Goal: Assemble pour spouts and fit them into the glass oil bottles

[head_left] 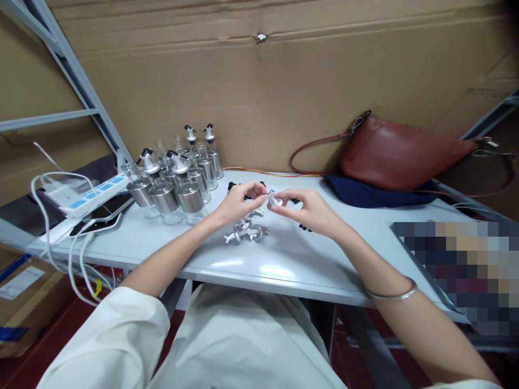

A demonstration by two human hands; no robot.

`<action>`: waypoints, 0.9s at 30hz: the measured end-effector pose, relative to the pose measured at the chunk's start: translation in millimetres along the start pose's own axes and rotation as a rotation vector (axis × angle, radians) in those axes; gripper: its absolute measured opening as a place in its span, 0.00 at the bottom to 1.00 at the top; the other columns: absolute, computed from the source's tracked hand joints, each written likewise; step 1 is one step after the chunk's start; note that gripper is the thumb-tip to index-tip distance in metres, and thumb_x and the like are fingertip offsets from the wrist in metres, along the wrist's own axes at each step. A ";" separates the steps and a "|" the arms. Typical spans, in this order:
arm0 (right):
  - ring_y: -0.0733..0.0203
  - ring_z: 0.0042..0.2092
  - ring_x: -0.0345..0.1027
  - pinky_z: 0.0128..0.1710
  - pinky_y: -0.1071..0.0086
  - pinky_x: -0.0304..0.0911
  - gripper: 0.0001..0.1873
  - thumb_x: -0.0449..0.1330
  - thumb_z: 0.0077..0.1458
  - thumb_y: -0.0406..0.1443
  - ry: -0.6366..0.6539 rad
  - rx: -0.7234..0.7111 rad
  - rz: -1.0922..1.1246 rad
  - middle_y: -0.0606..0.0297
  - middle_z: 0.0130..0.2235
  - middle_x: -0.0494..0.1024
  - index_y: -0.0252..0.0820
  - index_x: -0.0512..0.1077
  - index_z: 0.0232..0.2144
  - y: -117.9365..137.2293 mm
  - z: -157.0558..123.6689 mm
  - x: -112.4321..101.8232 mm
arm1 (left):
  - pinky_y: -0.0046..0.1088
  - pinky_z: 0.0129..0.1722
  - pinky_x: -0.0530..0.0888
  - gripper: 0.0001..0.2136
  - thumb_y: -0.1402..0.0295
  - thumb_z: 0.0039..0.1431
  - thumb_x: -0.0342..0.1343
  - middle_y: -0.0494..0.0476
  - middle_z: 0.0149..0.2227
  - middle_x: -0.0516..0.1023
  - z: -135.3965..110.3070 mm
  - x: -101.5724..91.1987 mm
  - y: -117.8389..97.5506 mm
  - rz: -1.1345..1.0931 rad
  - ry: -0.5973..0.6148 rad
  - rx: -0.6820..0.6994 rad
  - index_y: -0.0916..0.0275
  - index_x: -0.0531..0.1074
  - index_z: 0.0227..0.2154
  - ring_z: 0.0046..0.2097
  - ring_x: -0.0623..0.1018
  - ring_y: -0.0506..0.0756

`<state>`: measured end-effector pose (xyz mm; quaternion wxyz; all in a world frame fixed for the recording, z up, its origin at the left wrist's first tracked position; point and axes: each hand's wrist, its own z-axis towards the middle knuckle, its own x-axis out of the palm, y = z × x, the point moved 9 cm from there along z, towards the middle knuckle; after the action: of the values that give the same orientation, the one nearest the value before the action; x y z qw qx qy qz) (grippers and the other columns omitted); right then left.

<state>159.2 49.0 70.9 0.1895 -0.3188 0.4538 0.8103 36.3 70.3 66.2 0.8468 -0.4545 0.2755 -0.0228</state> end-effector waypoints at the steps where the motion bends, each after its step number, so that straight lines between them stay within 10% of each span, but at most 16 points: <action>1: 0.57 0.34 0.71 0.33 0.68 0.61 0.19 0.61 0.50 0.48 0.001 -0.004 -0.005 0.61 0.32 0.80 0.38 0.78 0.36 0.8 -0.3 -0.1 | 0.25 0.34 0.68 0.06 0.67 0.55 0.54 0.51 0.29 0.73 -0.2 0.3 -0.7 0.001 0.002 -0.002 0.64 0.67 0.31 0.30 0.71 0.48; 27: 0.58 0.33 0.73 0.32 0.68 0.62 0.14 0.53 0.57 0.38 -0.017 -0.118 -0.260 0.59 0.33 0.81 0.40 0.77 0.30 -11.6 4.1 -20.8 | 0.24 0.32 0.64 0.04 0.68 0.53 0.52 0.48 0.27 0.67 -2.3 8.0 0.5 0.007 0.048 -0.037 0.63 0.64 0.29 0.28 0.66 0.47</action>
<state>179.7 58.1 79.7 0.2777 -0.3787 0.3584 0.8069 41.9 66.5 61.2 0.8315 -0.4684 0.2977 -0.0256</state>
